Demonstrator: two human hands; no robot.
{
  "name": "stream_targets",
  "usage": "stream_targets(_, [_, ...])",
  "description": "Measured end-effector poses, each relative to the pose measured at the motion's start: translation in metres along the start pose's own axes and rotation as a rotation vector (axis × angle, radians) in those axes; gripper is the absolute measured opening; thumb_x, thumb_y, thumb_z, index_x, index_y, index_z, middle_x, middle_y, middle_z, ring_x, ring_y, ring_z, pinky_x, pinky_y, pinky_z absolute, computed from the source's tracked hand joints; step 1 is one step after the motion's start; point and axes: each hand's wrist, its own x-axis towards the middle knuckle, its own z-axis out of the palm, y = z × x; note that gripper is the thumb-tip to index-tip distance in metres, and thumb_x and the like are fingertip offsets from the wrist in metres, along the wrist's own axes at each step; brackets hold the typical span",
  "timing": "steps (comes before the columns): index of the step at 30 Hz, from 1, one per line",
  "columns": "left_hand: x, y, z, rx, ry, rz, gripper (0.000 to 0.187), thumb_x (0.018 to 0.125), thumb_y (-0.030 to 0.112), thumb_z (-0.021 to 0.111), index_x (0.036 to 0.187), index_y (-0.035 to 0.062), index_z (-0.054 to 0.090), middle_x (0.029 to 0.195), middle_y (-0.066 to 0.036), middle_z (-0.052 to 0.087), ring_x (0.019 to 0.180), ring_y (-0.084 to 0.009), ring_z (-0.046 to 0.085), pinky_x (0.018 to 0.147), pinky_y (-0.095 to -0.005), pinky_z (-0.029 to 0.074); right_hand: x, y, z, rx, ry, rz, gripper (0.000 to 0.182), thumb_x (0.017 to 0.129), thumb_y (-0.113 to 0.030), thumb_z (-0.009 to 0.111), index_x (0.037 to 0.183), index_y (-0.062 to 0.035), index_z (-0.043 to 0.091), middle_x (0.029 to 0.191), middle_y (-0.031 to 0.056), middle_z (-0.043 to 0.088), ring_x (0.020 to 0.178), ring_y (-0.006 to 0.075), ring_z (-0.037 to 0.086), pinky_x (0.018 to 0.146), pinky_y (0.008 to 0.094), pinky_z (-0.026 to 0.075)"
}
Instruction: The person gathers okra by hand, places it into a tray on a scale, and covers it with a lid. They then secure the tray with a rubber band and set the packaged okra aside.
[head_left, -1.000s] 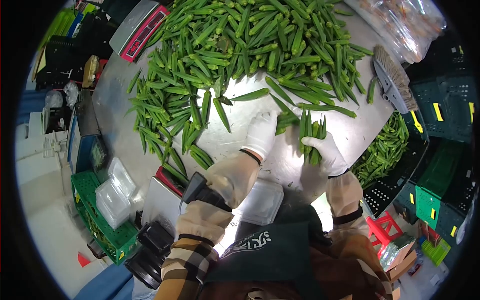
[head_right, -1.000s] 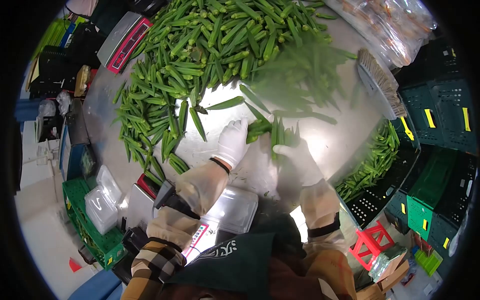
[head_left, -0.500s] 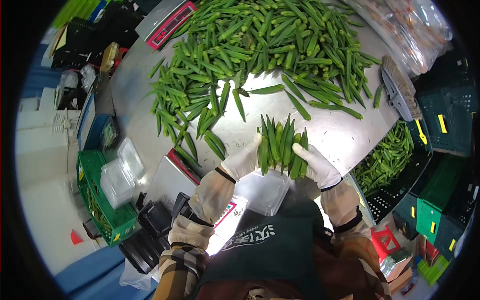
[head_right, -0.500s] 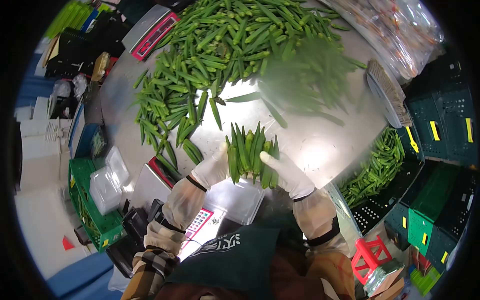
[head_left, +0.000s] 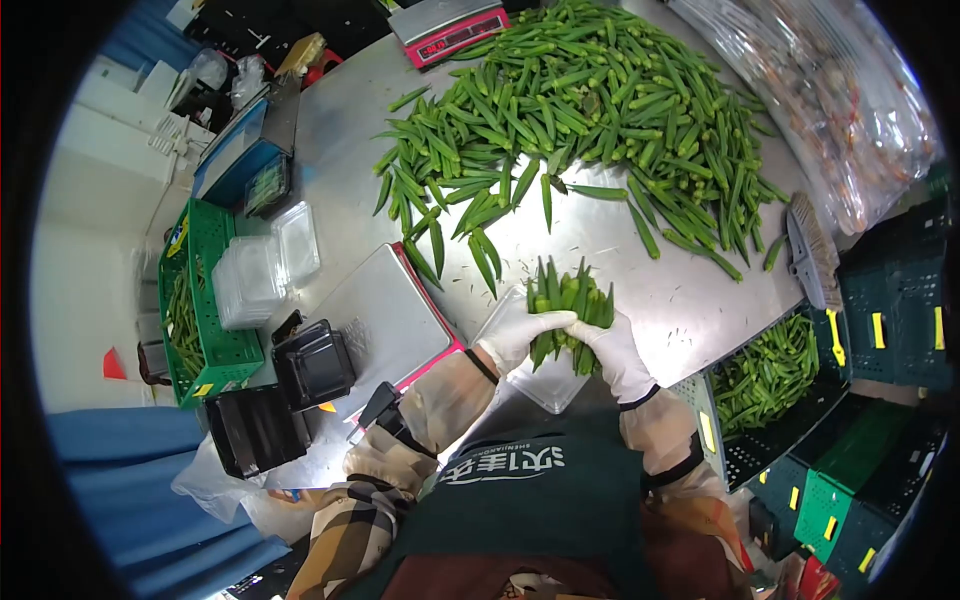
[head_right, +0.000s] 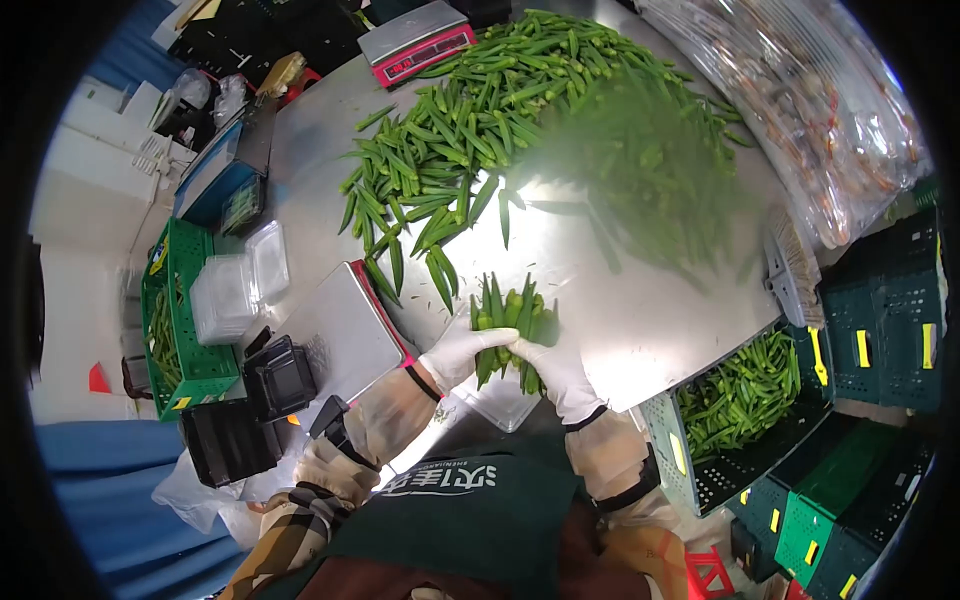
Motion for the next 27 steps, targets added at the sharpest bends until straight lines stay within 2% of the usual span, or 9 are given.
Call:
stream_targets(1, [-0.006,0.001,0.002,-0.117,0.014,-0.024,0.039,0.088,0.005,0.064,0.126,0.0003,0.055,0.112,-0.009,0.065,0.098,-0.0173,0.064,0.086,-0.0315,0.053,0.002,0.004,0.001,-0.100,0.023,-0.129,0.048,0.077,-0.005,0.077,0.121,0.0029,0.057,0.104,0.0088,0.067,0.093,0.0169,0.064,0.083,0.0289,0.053])
stream_targets(9, [-0.010,-0.010,-0.014,-0.429,0.132,-0.002,0.031,0.089,0.012,0.065,0.118,0.0023,0.060,0.106,-0.008,0.067,0.096,-0.0193,0.065,0.086,-0.0340,0.053,0.012,-0.029,0.005,-0.265,-0.129,-0.148,0.060,0.074,-0.004,0.077,0.128,0.0034,0.051,0.113,0.0074,0.064,0.102,0.0165,0.061,0.089,0.0293,0.050])
stream_targets(12, [-0.008,-0.002,-0.027,-0.539,0.136,0.014,0.031,0.088,0.014,0.066,0.116,0.0016,0.060,0.105,-0.009,0.066,0.100,-0.0221,0.064,0.090,-0.0382,0.053,0.037,-0.048,-0.014,-0.344,0.052,-0.365,0.058,0.070,-0.010,0.081,0.120,0.0066,0.056,0.104,0.0077,0.067,0.093,0.0164,0.062,0.082,0.0304,0.051])
stream_targets(14, [-0.015,0.012,-0.023,-0.524,0.123,0.079,0.033,0.088,0.013,0.066,0.117,0.0004,0.059,0.105,-0.010,0.066,0.101,-0.0227,0.063,0.091,-0.0387,0.052,0.073,-0.055,-0.043,-0.675,0.307,-0.394,0.058,0.068,-0.014,0.079,0.118,0.0033,0.056,0.105,0.0135,0.067,0.096,0.0240,0.065,0.083,0.0348,0.052])
stream_targets(16, [-0.020,0.019,-0.023,-0.471,0.159,0.082,0.037,0.087,0.013,0.065,0.121,-0.0008,0.056,0.107,-0.011,0.065,0.099,-0.0232,0.064,0.091,-0.0392,0.053,0.098,-0.070,-0.061,-1.077,0.490,-0.253,0.054,0.069,-0.016,0.076,0.118,-0.0021,0.055,0.108,0.0176,0.066,0.098,0.0328,0.065,0.081,0.0391,0.052])
stream_targets(19, [-0.028,0.020,-0.032,-0.405,0.183,0.051,0.045,0.086,0.014,0.065,0.127,-0.0003,0.054,0.109,-0.010,0.066,0.099,-0.0238,0.065,0.091,-0.0402,0.054,0.152,-0.023,-0.111,-1.469,0.694,-0.394,0.053,0.070,-0.018,0.075,0.116,-0.0055,0.052,0.106,0.0169,0.067,0.096,0.0366,0.065,0.080,0.0432,0.052])
stream_targets(22, [-0.039,0.018,-0.034,-0.398,0.206,0.064,0.046,0.086,0.014,0.066,0.128,-0.0005,0.053,0.110,-0.010,0.065,0.100,-0.0239,0.065,0.091,-0.0404,0.053,0.157,-0.022,-0.109,-1.443,0.716,-0.300,0.053,0.070,-0.016,0.075,0.116,-0.0060,0.050,0.101,0.0155,0.068,0.091,0.0353,0.066,0.079,0.0430,0.053])
stream_targets(26, [-0.053,0.013,-0.043,-0.423,0.204,0.058,0.050,0.085,0.015,0.067,0.131,0.0019,0.052,0.111,-0.010,0.065,0.101,-0.0241,0.064,0.092,-0.0410,0.053,0.145,-0.026,-0.120,-0.801,0.363,-0.449,0.051,0.074,-0.013,0.072,0.120,-0.0030,0.054,0.094,0.0127,0.068,0.083,0.0250,0.067,0.075,0.0375,0.053])
stream_targets(27, [-0.056,0.013,-0.043,-0.453,0.177,0.072,0.052,0.086,0.015,0.067,0.133,0.0033,0.050,0.113,-0.010,0.064,0.103,-0.0244,0.063,0.093,-0.0419,0.052,0.137,-0.025,-0.116,-0.549,0.186,-0.323,0.051,0.076,-0.013,0.071,0.122,-0.0019,0.053,0.096,0.0118,0.067,0.083,0.0232,0.066,0.074,0.0360,0.053])
